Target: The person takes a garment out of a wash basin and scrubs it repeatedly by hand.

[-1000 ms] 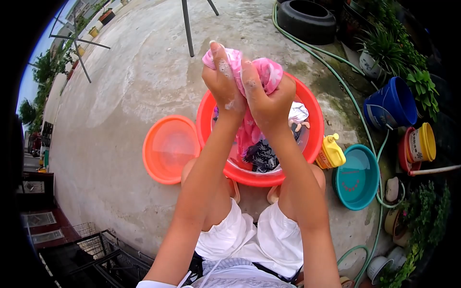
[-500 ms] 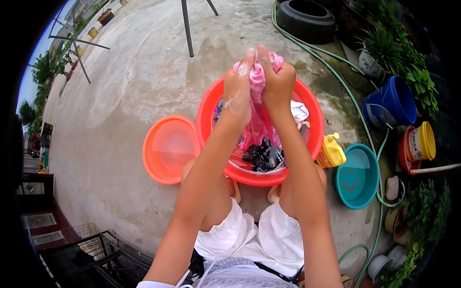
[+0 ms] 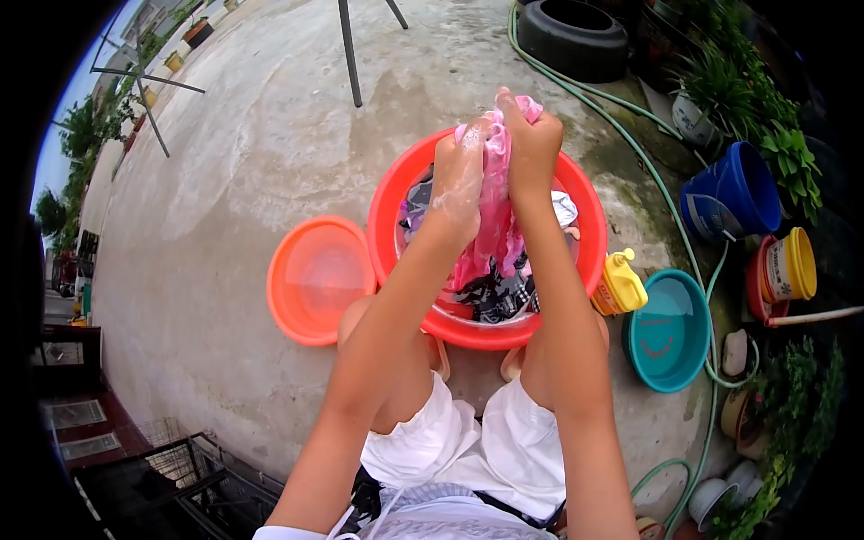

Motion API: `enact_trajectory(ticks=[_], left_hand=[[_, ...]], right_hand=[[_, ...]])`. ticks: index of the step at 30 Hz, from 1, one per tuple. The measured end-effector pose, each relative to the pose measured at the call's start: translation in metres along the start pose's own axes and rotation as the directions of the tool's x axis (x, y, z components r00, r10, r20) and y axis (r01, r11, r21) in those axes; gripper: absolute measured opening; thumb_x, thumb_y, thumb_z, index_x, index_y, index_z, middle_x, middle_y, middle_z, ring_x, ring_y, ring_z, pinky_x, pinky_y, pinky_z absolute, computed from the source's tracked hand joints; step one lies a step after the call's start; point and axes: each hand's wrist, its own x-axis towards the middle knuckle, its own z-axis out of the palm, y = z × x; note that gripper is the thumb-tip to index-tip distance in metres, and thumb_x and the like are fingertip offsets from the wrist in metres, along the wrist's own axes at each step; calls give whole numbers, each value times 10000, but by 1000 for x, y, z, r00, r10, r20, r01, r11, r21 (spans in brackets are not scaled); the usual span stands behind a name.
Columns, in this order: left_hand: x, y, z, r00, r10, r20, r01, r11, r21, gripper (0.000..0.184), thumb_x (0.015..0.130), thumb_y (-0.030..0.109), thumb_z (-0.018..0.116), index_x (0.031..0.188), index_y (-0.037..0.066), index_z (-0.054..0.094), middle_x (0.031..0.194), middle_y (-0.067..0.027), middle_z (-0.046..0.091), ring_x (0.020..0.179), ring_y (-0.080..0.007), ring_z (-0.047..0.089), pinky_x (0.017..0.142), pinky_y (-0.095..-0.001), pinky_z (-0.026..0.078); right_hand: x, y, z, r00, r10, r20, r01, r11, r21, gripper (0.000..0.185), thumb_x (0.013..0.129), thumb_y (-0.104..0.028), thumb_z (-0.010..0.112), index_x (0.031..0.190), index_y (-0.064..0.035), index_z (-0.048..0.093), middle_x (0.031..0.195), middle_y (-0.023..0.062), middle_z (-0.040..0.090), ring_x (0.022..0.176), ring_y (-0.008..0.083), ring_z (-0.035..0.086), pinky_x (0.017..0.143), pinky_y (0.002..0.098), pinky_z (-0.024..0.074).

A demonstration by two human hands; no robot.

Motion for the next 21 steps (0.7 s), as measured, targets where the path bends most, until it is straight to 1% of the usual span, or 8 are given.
enact_trajectory(ticks=[4,5,8,9,12,13,17,21], left_hand=[[5,11,-5,992,-110,-57,103,988,-114,194,807,200,478,684,55,516,631,27,471,568,-57,424,525,-227,349],[12,3,-11,1000,-18,-21,12,975,-220,195,791,216,499,650,82,484,603,25,457,531,-71,423,496,-239,349],[32,2,-32,989,-149,14,148,965,-218,219,777,253,512,628,108,446,582,23,434,498,-90,419,458,-253,342],[43,3,-37,976,-169,137,204,931,-303,243,773,287,508,624,119,415,560,26,408,465,-111,412,428,-279,339],[39,-9,-36,990,-105,96,131,933,-334,205,792,270,482,673,104,464,595,16,440,515,-114,441,471,-291,363],[23,-1,-21,996,-85,-3,79,942,-326,188,807,243,462,740,74,512,652,3,477,589,-109,465,530,-295,381],[1,2,-5,1000,30,-9,-29,998,62,183,806,187,472,724,36,533,701,11,493,630,-66,433,562,-234,359],[5,7,-9,996,-73,-53,67,991,-117,178,809,196,467,726,49,524,670,17,482,606,-67,432,550,-236,361]], right_hand=[[-16,-15,8,1000,-18,5,19,996,-89,380,794,-203,565,489,-24,426,459,-63,373,453,37,302,393,254,257],[-27,-25,13,998,-21,60,26,996,-84,345,779,-199,576,507,-12,476,428,-8,435,402,72,376,394,266,298],[-51,-23,24,938,-286,198,331,908,-256,308,755,-189,593,523,-3,511,432,87,475,370,167,448,398,293,336],[-54,-22,27,893,-381,241,439,853,-280,288,735,-181,605,530,0,514,452,131,477,378,247,467,396,323,344],[-43,-21,25,941,-290,173,335,868,-366,296,740,-181,601,528,3,505,449,127,463,369,209,435,398,313,332],[-34,-21,23,962,-256,93,272,916,-296,330,755,-190,590,512,-1,472,426,69,436,379,134,369,396,293,302],[3,2,4,999,-13,33,16,997,-78,364,773,-205,574,496,-14,436,432,-17,383,430,69,302,394,271,268],[-7,-7,7,998,-11,61,17,994,-109,369,779,-211,567,498,-13,432,433,-27,368,438,58,297,392,269,263]])
